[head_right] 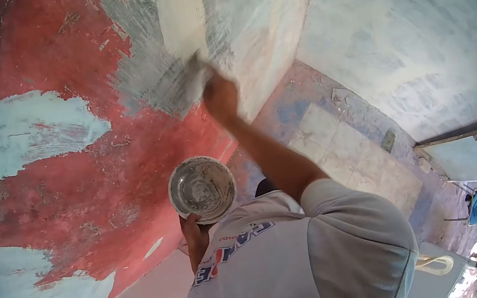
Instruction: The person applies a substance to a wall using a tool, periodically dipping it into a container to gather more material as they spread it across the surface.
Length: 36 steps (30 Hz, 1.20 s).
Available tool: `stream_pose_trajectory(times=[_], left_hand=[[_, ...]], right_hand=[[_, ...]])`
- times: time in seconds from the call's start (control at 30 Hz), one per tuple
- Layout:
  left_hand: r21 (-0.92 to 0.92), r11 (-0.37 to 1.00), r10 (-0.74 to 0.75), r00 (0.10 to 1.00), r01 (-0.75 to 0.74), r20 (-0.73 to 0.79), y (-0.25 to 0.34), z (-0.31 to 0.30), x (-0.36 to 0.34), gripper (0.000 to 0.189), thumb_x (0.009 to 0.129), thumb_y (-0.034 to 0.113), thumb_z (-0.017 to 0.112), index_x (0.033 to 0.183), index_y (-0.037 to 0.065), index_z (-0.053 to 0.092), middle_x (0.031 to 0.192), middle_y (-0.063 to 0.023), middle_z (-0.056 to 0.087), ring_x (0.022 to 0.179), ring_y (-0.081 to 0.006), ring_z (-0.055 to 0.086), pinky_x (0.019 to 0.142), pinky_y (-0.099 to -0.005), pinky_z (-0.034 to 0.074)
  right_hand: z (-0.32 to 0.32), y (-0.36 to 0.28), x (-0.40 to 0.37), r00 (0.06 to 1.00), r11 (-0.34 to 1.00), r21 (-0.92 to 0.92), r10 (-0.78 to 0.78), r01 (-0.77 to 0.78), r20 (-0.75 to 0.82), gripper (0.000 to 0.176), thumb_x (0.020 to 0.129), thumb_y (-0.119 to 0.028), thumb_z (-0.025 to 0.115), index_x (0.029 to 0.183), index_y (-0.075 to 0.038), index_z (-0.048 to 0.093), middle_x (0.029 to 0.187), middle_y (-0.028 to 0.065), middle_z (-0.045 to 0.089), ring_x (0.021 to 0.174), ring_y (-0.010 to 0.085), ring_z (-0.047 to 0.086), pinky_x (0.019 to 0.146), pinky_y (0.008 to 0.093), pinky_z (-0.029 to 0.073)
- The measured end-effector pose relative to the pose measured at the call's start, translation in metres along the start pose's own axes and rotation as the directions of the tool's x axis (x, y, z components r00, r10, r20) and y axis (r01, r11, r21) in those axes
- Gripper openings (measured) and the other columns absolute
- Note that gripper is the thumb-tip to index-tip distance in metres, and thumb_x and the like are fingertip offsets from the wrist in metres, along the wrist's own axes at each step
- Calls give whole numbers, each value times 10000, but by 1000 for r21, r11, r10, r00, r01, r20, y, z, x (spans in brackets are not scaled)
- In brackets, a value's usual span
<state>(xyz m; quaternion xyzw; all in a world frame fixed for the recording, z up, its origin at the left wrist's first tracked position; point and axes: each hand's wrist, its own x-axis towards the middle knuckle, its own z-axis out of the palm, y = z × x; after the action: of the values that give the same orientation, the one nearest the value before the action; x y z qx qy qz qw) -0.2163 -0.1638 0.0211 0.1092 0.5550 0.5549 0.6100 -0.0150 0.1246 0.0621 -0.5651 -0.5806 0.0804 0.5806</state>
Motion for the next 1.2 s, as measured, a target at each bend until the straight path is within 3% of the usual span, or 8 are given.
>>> stream_pose_trajectory(times=[0.07,0.23,0.27,0.4,0.7,0.97,1.1,1.2], left_hand=[[1,1000,-5,1000,5,13,4,3,-2,772,735,-19,448,1485,132,347,1367,-187,502,1115,-401,657,757,-558,658],[85,996,1,1000,1,-28,9,1,8,778,734,-24,448,1489,136,346,1360,-182,500,1107,-396,659,758,-566,657],[92,996,2,1000,1,-27,9,-1,9,778,734,-24,448,1489,136,346,1360,-182,500,1107,-396,659,758,-566,657],[30,1000,8,999,-7,-39,9,-3,12,792,727,-28,450,1494,141,346,1362,-180,502,1104,-397,659,749,-565,659],[54,998,-35,999,36,-16,7,3,1,812,727,-30,451,1510,150,327,1378,-185,503,1111,-408,655,754,-563,657],[50,998,-43,999,43,-4,7,0,11,816,724,-19,466,1511,146,325,1381,-193,497,1134,-412,639,756,-570,652],[48,999,-21,1000,21,-18,10,4,16,825,714,-17,466,1510,142,322,1379,-201,494,1129,-425,638,751,-591,648],[15,1000,-24,1000,24,1,8,9,11,821,707,-16,464,1502,137,324,1372,-215,493,1117,-435,645,762,-599,648]], right_hand=[[-7,-69,-55,966,983,107,120,-148,228,570,838,46,511,1385,-95,587,979,212,716,751,402,693,642,469,545],[-20,-89,-90,916,889,449,-253,94,311,726,797,68,534,1483,-169,501,1341,171,640,839,365,708,774,460,584],[-44,-97,-63,902,877,446,-34,-179,430,566,827,46,545,1365,-122,593,1154,219,696,803,387,700,712,482,561],[-12,47,11,984,988,90,139,-129,-112,160,952,-135,588,865,-3,614,784,284,637,717,493,616,606,545,460],[11,50,14,989,996,-11,86,-88,-124,475,801,-7,567,1257,-81,678,700,238,629,655,416,641,598,495,509],[-26,-77,-102,865,827,535,-129,-176,485,727,829,86,511,1505,-179,479,1181,178,697,915,332,716,822,404,574],[-17,15,-48,931,867,338,347,-366,117,138,926,-90,558,982,-42,675,880,182,693,771,329,687,669,402,523],[-34,83,17,962,966,50,256,-252,-94,102,875,-113,651,888,-14,667,676,214,620,601,377,630,567,454,468]])
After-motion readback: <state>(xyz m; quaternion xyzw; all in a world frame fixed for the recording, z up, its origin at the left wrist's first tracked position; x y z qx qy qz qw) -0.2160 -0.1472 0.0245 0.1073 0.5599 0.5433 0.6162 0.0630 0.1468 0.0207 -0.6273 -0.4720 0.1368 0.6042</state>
